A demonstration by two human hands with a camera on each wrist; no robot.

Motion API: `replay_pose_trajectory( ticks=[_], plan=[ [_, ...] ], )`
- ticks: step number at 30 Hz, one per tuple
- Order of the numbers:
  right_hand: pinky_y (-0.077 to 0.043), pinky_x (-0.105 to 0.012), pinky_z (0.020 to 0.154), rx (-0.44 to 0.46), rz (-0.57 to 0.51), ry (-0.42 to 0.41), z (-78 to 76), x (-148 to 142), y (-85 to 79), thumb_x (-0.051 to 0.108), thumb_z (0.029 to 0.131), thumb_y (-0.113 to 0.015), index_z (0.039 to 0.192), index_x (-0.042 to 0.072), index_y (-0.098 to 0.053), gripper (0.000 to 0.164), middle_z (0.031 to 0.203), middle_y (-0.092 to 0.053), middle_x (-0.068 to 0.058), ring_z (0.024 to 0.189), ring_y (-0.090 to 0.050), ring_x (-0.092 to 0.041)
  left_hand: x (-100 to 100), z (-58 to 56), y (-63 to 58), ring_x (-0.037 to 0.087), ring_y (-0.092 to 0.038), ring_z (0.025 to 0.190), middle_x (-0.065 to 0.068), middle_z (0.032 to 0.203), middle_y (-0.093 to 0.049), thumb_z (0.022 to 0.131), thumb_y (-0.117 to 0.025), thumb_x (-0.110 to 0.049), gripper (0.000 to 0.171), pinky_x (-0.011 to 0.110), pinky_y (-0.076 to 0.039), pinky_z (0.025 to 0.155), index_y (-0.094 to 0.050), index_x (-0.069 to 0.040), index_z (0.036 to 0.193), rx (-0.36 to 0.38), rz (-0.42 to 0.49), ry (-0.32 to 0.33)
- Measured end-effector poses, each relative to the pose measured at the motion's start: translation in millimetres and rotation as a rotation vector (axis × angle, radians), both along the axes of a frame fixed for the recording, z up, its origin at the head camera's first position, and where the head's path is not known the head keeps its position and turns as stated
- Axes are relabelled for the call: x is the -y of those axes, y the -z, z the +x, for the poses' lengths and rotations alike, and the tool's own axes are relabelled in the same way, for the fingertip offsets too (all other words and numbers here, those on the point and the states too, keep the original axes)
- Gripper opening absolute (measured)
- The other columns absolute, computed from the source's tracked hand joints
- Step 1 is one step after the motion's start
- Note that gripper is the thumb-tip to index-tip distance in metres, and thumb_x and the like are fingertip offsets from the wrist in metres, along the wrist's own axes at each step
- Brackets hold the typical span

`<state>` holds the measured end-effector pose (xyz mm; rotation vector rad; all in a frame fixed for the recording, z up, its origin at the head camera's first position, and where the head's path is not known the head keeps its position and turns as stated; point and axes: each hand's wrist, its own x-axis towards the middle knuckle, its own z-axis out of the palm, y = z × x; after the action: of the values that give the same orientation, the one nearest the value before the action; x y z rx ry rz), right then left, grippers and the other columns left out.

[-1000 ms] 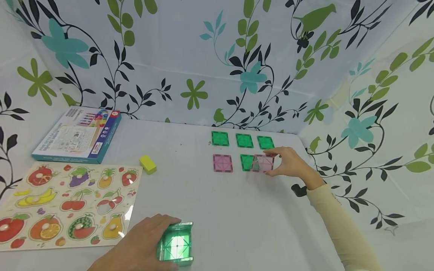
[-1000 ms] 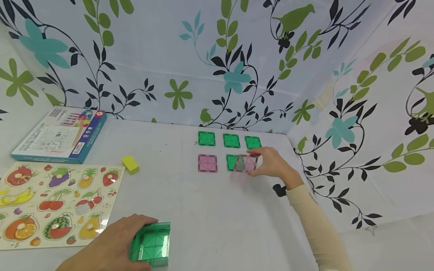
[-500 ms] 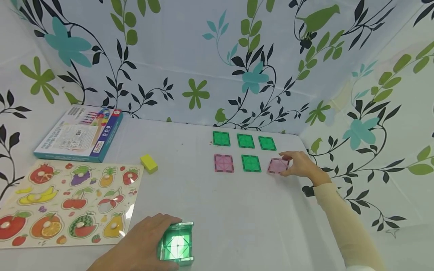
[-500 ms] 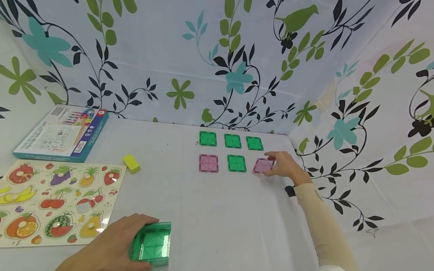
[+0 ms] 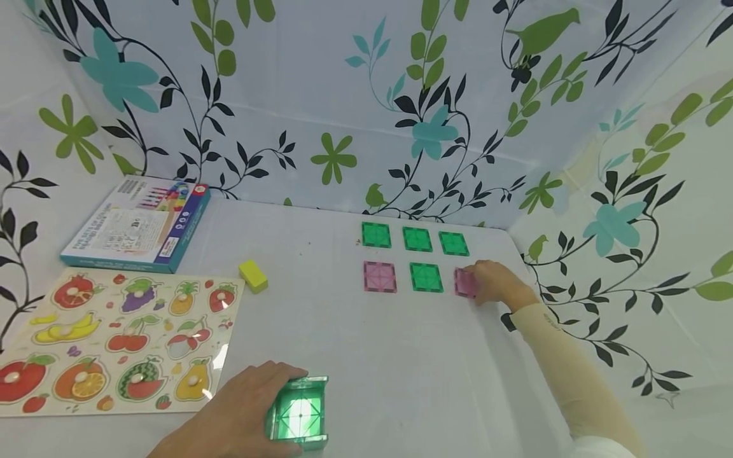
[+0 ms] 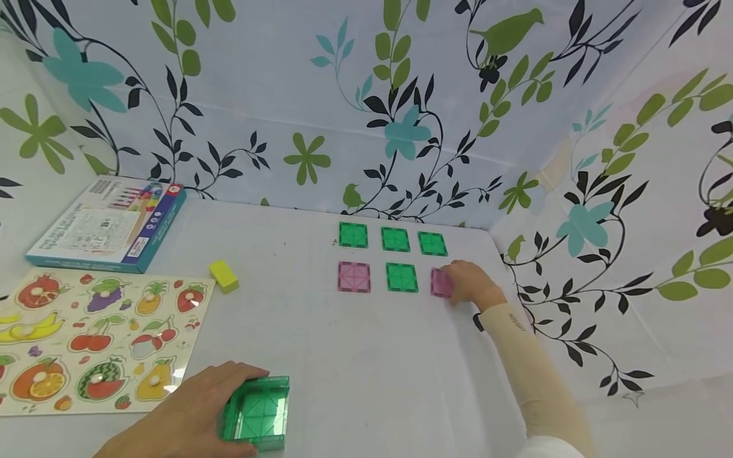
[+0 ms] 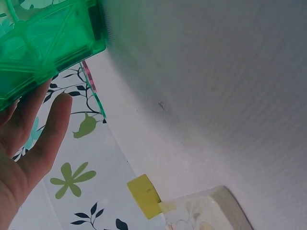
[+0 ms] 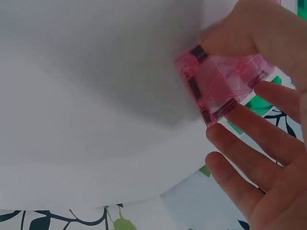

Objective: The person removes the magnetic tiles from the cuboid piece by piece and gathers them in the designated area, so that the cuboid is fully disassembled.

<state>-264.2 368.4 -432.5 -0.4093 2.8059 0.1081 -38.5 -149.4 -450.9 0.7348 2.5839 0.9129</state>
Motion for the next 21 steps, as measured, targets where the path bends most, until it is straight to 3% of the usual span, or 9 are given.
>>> replay_pose_trajectory(
  ticks=[6, 10, 15, 21],
  plan=[
    [-0.054, -0.052, 0.1, -0.019, 0.025, -0.02, -0.5, 6, 8.1, 0.001, 0.07, -0.089, 0.143, 0.001, -0.056, 0.08, 0.126, -0.068, -0.018, 0.105, -0.062, -0.031, 0, 0.6, -0.1, 0.006, -0.05, 0.102, -0.017, 0.12, -0.058, 0.07, -0.081, -0.071, 0.087, 0.029, -0.053, 0.082, -0.051, -0.03, 0.141, 0.005, 0.007, -0.001],
    [-0.05, -0.055, 0.106, -0.011, 0.029, 0.003, -0.6, 5, 10.4, -0.002, 0.076, -0.085, 0.147, 0.003, -0.053, 0.078, 0.14, -0.062, -0.021, 0.122, -0.061, -0.039, 0, 0.3, -0.5, 0.007, -0.05, 0.103, -0.017, 0.121, -0.058, 0.069, -0.08, -0.072, 0.087, 0.031, -0.053, 0.083, -0.051, -0.03, 0.141, 0.009, 0.001, -0.004],
    [-0.043, -0.058, 0.112, 0.002, 0.043, 0.008, 0.9, 4, 11.8, -0.001, 0.083, -0.079, 0.152, 0.005, -0.047, 0.076, 0.153, -0.051, -0.023, 0.138, -0.05, -0.046, 0, 0.3, -0.4, 0.007, -0.051, 0.104, -0.017, 0.122, -0.059, 0.069, -0.08, -0.071, 0.087, 0.033, -0.054, 0.085, -0.052, -0.03, 0.141, -0.002, -0.004, -0.004],
    [-0.04, -0.061, 0.114, -0.02, 0.016, 0.008, 6.6, 3, 12.3, -0.002, 0.086, -0.071, 0.153, 0.006, -0.045, 0.072, 0.156, -0.046, -0.024, 0.141, -0.046, -0.049, 0, 0.6, 0.7, 0.007, -0.051, 0.104, -0.017, 0.122, -0.059, 0.069, -0.08, -0.072, 0.087, 0.032, -0.054, 0.084, -0.052, -0.029, 0.14, -0.016, -0.001, -0.002]
  ],
)
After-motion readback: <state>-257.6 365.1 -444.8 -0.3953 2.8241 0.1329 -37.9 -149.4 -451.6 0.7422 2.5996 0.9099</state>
